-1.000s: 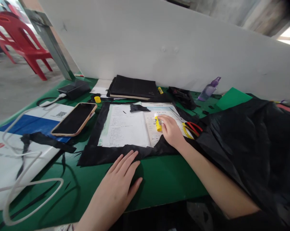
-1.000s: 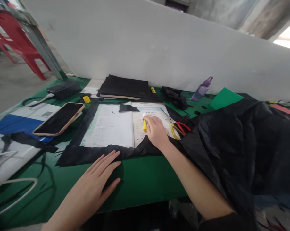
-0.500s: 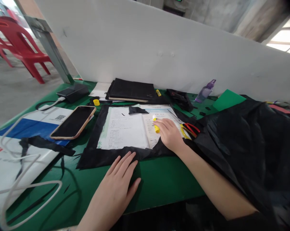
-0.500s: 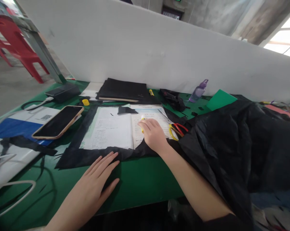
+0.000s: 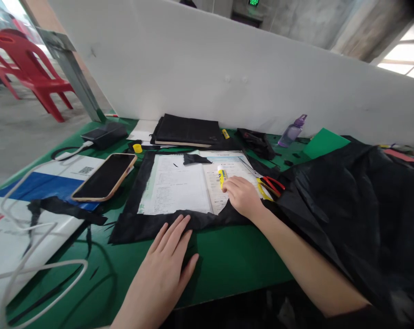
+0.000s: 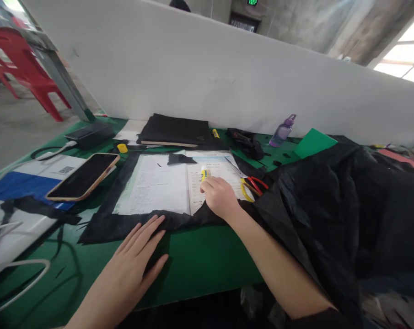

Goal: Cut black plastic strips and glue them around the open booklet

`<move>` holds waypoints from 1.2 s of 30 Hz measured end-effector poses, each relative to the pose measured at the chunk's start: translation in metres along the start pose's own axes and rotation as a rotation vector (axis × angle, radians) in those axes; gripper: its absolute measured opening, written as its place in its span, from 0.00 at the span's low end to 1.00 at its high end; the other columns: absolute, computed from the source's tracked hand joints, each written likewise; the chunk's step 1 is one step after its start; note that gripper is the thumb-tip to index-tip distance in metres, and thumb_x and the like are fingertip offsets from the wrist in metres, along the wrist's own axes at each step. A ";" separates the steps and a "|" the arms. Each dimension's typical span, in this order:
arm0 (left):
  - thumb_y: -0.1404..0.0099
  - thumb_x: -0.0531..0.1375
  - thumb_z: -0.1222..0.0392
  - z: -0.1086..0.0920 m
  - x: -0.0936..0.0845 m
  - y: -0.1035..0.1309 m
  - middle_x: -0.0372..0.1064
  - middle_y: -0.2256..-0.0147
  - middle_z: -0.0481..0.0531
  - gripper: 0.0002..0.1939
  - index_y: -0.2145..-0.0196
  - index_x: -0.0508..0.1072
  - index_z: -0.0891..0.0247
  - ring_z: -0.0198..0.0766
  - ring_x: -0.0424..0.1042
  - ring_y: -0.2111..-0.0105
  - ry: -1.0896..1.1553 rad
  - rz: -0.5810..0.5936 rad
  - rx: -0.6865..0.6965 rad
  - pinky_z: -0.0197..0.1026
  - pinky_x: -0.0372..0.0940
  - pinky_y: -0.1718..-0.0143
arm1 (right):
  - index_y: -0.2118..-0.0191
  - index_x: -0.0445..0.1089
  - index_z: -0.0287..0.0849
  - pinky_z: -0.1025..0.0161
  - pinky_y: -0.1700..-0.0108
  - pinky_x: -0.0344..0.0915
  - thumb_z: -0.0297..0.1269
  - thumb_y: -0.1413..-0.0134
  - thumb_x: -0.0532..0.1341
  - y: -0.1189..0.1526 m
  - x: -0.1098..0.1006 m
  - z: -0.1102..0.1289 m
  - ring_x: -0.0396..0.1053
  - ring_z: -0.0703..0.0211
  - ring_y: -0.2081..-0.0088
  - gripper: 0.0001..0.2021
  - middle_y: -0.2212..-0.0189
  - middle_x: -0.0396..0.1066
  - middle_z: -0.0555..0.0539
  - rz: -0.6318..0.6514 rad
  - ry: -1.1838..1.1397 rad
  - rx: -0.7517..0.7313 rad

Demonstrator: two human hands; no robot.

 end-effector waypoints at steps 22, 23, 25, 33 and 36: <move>0.31 0.51 0.55 0.011 -0.001 0.003 0.51 0.35 0.60 0.16 0.52 0.71 0.64 0.51 0.49 0.34 -0.055 -0.041 -0.058 0.62 0.56 0.41 | 0.67 0.70 0.38 0.59 0.63 0.68 0.24 0.45 0.55 0.007 -0.065 0.050 0.70 0.58 0.67 0.07 0.69 0.75 0.45 -0.088 0.124 -0.140; 0.31 0.52 0.55 0.011 -0.001 0.003 0.51 0.35 0.60 0.16 0.52 0.71 0.64 0.51 0.49 0.34 -0.056 -0.039 -0.059 0.62 0.56 0.41 | 0.65 0.70 0.38 0.59 0.62 0.68 0.23 0.45 0.56 0.011 -0.073 0.043 0.70 0.57 0.66 0.07 0.69 0.75 0.45 -0.117 0.136 -0.087; 0.31 0.52 0.55 0.013 -0.001 0.004 0.50 0.34 0.59 0.16 0.51 0.70 0.64 0.51 0.49 0.34 -0.057 -0.033 -0.061 0.62 0.57 0.41 | 0.62 0.69 0.38 0.59 0.60 0.69 0.22 0.46 0.56 0.022 -0.089 0.025 0.71 0.57 0.64 0.08 0.68 0.75 0.45 -0.178 0.159 0.030; 0.32 0.52 0.51 0.023 -0.001 0.019 0.45 0.33 0.59 0.21 0.46 0.67 0.62 0.52 0.48 0.34 -0.077 -0.010 -0.060 0.63 0.58 0.42 | 0.57 0.68 0.43 0.58 0.58 0.69 0.30 0.41 0.55 0.090 -0.104 -0.055 0.73 0.54 0.61 0.09 0.62 0.75 0.45 -0.157 0.273 0.416; 0.32 0.51 0.49 0.032 -0.004 0.026 0.45 0.33 0.60 0.22 0.46 0.68 0.63 0.54 0.49 0.34 -0.092 -0.013 -0.073 0.64 0.58 0.42 | 0.54 0.67 0.43 0.57 0.60 0.70 0.36 0.39 0.54 0.117 -0.108 -0.084 0.74 0.53 0.62 0.10 0.61 0.75 0.44 -0.103 0.294 0.530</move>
Point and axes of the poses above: each hand's wrist, its own y-axis away from the middle knuckle, its own x-axis out of the palm, z = x × y, the point moved 10 cm from there along -y, towards the middle knuckle
